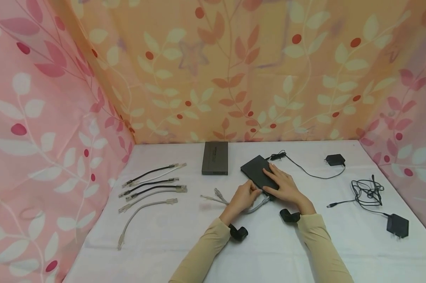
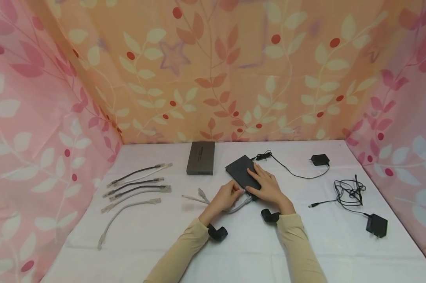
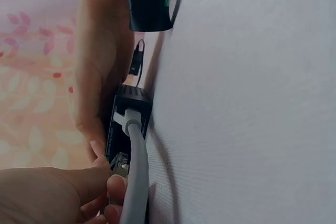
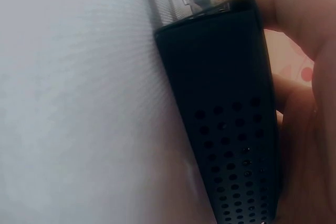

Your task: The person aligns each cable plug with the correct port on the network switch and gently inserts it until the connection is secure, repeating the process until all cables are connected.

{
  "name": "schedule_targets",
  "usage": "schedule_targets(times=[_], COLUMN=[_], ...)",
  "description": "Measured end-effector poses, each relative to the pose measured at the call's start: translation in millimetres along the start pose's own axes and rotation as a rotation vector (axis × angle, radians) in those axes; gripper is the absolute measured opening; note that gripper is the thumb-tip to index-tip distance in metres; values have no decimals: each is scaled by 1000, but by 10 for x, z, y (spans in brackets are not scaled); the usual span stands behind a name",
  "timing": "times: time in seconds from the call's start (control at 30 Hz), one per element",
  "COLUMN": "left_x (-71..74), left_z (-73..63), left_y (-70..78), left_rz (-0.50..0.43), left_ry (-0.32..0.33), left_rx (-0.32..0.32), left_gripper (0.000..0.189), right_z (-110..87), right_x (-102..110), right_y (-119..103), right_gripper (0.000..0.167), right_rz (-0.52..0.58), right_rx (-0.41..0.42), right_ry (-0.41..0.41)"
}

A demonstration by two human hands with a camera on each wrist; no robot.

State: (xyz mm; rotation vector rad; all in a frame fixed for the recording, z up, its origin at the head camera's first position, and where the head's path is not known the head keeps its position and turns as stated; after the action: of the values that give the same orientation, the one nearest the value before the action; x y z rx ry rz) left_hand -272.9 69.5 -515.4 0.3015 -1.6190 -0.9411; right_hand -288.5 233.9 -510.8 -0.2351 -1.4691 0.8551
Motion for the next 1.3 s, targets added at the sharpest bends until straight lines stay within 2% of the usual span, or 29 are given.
schedule_targets(times=[0.17,0.53,0.97,1.17,1.3], left_x=[1,-8,-42,-47,-46], left_z=[-7,-40,-73,-70,-75], left_y=[-19,-7,-26,-19,-10], left_rz=[-70,7,40,32,85], left_ry=[-8,95,194,203,214], left_rx=[5,-53,-48,-24,-19], left_gripper=[16,15,15,16,16], right_z=[11,23,19,12,11], right_x=[0,16,-3,6,-7], right_y=[-3,-2,19,42,49], right_gripper=[71,71,70,67,68], right_rz=[-3,-14,-4,12,8], right_rx=[0,7,15,25,31], right_ry=[-3,1,20,47,38])
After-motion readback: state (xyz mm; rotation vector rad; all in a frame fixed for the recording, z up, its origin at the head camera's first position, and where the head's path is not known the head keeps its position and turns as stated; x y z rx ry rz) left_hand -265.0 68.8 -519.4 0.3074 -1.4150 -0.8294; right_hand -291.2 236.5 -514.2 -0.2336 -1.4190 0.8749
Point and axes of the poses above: each hand's wrist, its own z-axis towards the middle knuckle, its own x-axis out of the back of the hand, y = z × x, the point moved 5 cm from there along z, towards the middle knuckle, and after that the axes turned 10 degrees about z, right-handed, at the moved point
